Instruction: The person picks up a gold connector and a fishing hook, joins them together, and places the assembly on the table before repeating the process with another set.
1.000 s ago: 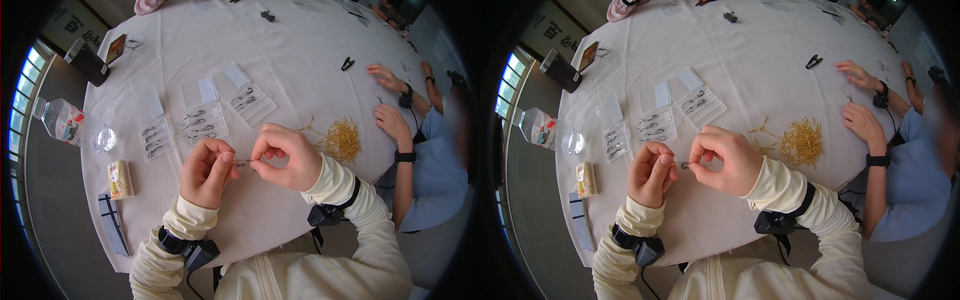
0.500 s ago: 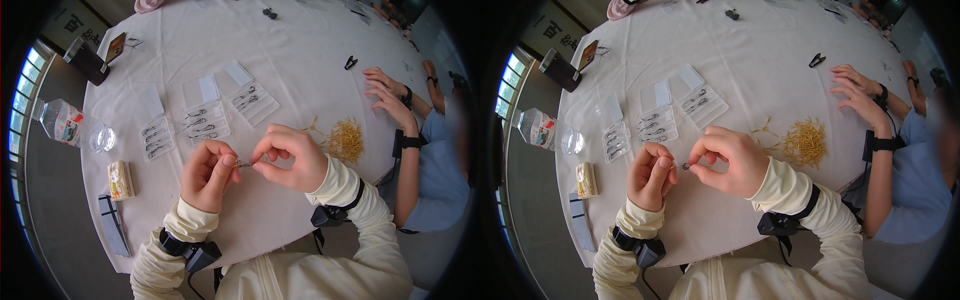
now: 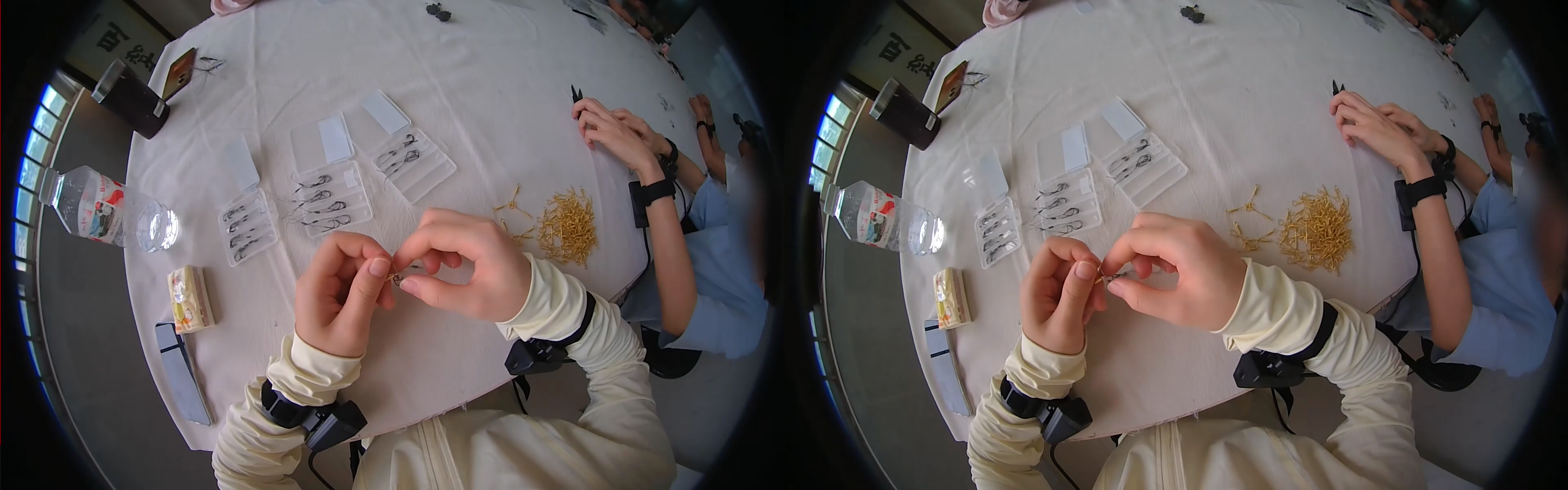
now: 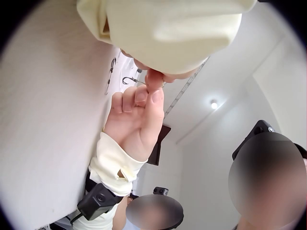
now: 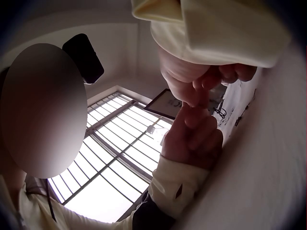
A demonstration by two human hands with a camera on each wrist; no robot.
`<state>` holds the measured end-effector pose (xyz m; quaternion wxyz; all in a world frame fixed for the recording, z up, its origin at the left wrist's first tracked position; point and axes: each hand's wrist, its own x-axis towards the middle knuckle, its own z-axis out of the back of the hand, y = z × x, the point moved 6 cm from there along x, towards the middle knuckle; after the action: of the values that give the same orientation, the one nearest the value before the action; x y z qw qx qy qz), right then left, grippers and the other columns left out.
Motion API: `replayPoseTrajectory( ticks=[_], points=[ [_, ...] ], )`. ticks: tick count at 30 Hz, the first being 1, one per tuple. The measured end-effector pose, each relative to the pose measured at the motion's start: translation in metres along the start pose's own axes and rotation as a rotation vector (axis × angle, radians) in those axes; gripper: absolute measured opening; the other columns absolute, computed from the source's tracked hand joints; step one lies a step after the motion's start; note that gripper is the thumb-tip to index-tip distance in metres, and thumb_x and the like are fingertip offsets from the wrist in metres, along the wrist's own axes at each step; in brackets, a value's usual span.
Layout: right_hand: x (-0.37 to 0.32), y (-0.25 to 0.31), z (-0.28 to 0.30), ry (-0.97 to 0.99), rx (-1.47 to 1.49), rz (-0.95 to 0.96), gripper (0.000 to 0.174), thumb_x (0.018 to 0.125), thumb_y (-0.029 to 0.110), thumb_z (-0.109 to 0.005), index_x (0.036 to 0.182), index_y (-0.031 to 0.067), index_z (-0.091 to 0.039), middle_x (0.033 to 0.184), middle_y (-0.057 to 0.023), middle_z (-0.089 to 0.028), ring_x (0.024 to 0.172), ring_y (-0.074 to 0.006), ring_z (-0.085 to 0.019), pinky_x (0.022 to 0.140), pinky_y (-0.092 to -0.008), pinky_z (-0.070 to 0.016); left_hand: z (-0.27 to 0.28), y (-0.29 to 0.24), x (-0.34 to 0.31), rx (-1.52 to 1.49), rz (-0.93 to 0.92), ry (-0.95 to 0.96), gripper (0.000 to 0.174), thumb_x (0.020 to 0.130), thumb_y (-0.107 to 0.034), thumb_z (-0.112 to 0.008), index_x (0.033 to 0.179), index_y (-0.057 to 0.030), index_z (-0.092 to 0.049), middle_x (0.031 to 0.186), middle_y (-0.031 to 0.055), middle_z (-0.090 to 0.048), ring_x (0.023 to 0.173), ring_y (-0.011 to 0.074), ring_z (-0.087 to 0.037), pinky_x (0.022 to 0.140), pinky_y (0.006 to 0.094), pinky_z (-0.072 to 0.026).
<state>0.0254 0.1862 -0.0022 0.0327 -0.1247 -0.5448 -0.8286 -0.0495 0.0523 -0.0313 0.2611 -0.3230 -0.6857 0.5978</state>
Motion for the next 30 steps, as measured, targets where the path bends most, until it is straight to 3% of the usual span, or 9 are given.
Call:
replayPoseTrajectory(
  ticks=[2, 4, 17, 19, 30],
  points=[
    [0.0, -0.001, -0.001, 0.007, -0.007, 0.003, 0.011, 0.081, 0.005, -0.068, 0.092, 0.006, -0.068, 0.077, 0.0003, -0.055, 0.064, -0.0086, -0.046, 0.058, -0.0236, -0.0375, 0.0, 0.0, 0.0, -0.002, -0.007, 0.002, 0.01, 0.1, -0.011, -0.056, 0.1, -0.0016, -0.053, 0.083, 0.0017, -0.059, 0.068, 0.007, -0.055, 0.061, 0.0213, -0.0443],
    [0.0, -0.005, -0.002, -0.003, -0.002, -0.001, 0.008, 0.08, 0.006, -0.07, 0.087, 0.0059, -0.066, 0.078, -0.0008, -0.058, 0.064, -0.0104, -0.053, 0.057, -0.0255, -0.0423, 0.001, 0.0, -0.001, -0.004, -0.003, -0.007, 0.01, 0.1, -0.011, -0.056, 0.1, -0.0016, -0.053, 0.084, 0.0022, -0.059, 0.068, 0.007, -0.055, 0.061, 0.0211, -0.0444],
    [-0.001, -0.005, -0.002, -0.014, 0.036, -0.027, 0.009, 0.08, 0.005, -0.071, 0.084, 0.0061, -0.063, 0.079, -0.001, -0.059, 0.066, -0.0107, -0.057, 0.056, -0.0252, -0.0435, 0.001, -0.001, 0.002, -0.019, -0.008, -0.024, 0.013, 0.101, -0.015, -0.056, 0.103, -0.0024, -0.053, 0.081, 0.0011, -0.058, 0.067, 0.0065, -0.053, 0.059, 0.0204, -0.0412],
    [-0.001, -0.004, -0.001, 0.0, 0.02, -0.041, 0.009, 0.08, 0.005, -0.07, 0.083, 0.0063, -0.062, 0.079, -0.0008, -0.059, 0.066, -0.0104, -0.057, 0.056, -0.025, -0.0429, 0.0, -0.001, 0.003, -0.009, -0.02, -0.089, 0.011, 0.1, -0.015, -0.053, 0.103, -0.0052, -0.054, 0.076, -0.0031, -0.054, 0.059, 0.0028, -0.047, 0.048, 0.0175, -0.0281],
    [-0.001, -0.005, 0.008, -0.035, -0.019, -0.031, 0.009, 0.079, 0.004, -0.069, 0.081, 0.0069, -0.061, 0.075, -0.0001, -0.058, 0.065, -0.0097, -0.054, 0.056, -0.0243, -0.0421, 0.004, 0.001, 0.003, -0.037, -0.001, -0.116, 0.01, 0.101, -0.016, -0.052, 0.104, -0.006, -0.055, 0.07, -0.0009, -0.054, 0.053, 0.0023, -0.038, 0.046, 0.0177, -0.0249]
  ],
)
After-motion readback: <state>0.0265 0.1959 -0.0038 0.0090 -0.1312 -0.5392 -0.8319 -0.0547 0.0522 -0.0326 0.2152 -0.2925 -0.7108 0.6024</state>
